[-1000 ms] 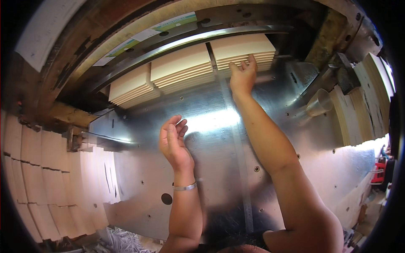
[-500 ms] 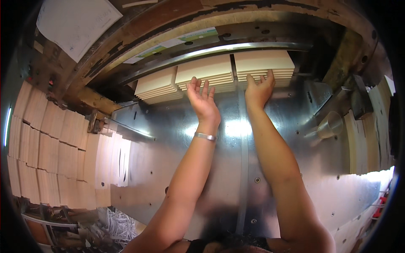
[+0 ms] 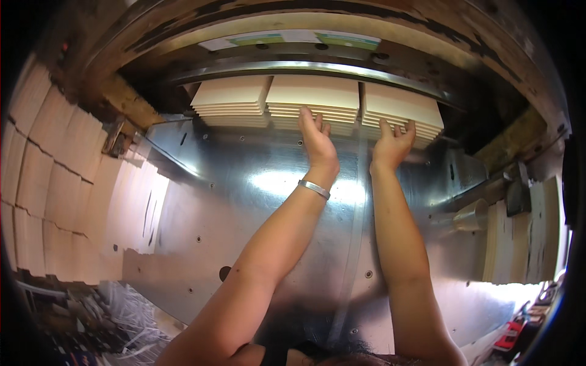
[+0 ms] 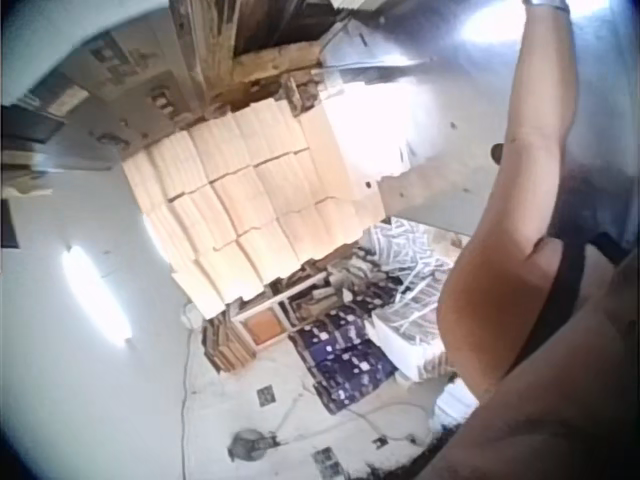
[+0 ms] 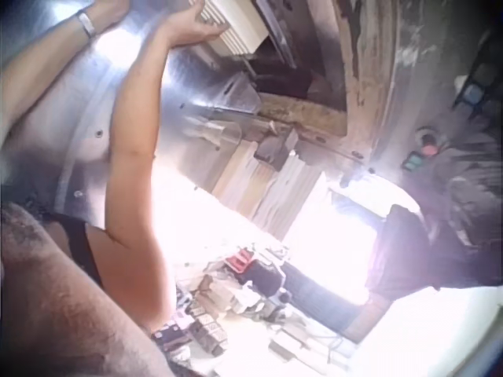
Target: The person aligns stacks of paper on a cutting machine bed and operates the cutter, then removes the cut paper and places the scrap into a bag.
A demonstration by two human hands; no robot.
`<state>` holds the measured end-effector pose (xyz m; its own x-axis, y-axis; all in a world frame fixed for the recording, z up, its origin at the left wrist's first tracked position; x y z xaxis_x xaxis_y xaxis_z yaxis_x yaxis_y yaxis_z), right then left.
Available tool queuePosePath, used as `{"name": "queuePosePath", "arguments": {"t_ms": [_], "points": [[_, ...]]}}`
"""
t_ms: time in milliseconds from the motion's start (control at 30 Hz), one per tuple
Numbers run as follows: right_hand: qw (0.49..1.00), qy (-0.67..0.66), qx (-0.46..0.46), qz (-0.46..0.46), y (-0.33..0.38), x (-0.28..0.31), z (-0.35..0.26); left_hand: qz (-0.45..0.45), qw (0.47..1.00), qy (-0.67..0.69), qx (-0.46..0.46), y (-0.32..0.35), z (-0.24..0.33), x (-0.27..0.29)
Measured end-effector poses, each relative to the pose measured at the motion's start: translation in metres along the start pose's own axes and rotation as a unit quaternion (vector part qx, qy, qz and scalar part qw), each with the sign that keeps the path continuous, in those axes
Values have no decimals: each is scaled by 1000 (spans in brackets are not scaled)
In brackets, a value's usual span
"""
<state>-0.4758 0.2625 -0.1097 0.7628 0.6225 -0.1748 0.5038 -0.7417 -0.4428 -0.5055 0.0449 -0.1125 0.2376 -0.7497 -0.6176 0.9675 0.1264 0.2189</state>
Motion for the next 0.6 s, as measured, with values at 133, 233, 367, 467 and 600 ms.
{"name": "queuePosePath", "arguments": {"t_ms": [133,233,367,467,600], "points": [[1000,3,9,-5,1,0,3,-16,999,-40,-4,5,-1,-6],[1000,5,8,-8,-1,-2,0,-18,999,-43,-2,-7,-8,-5],[1000,7,4,-8,-1,-3,2,-6,997,-69,-15,-12,-13,-4],[1000,5,-4,-11,0,-3,-1,-7,996,-90,-20,-9,-10,-7],[1000,10,-12,-9,-1,-1,2,-8,994,-105,-26,1,-2,-14]]}}
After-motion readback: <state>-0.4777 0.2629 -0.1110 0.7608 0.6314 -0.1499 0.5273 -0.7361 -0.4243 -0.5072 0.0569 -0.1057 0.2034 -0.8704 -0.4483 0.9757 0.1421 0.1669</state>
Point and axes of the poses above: each hand's wrist, its own y-axis away from the middle knuckle, its own x-axis out of the back of the hand, z = x × y, the point moved 9 cm from there along -y, towards the middle knuckle, and after that the axes turned 15 degrees about x, right-handed, at the moved point
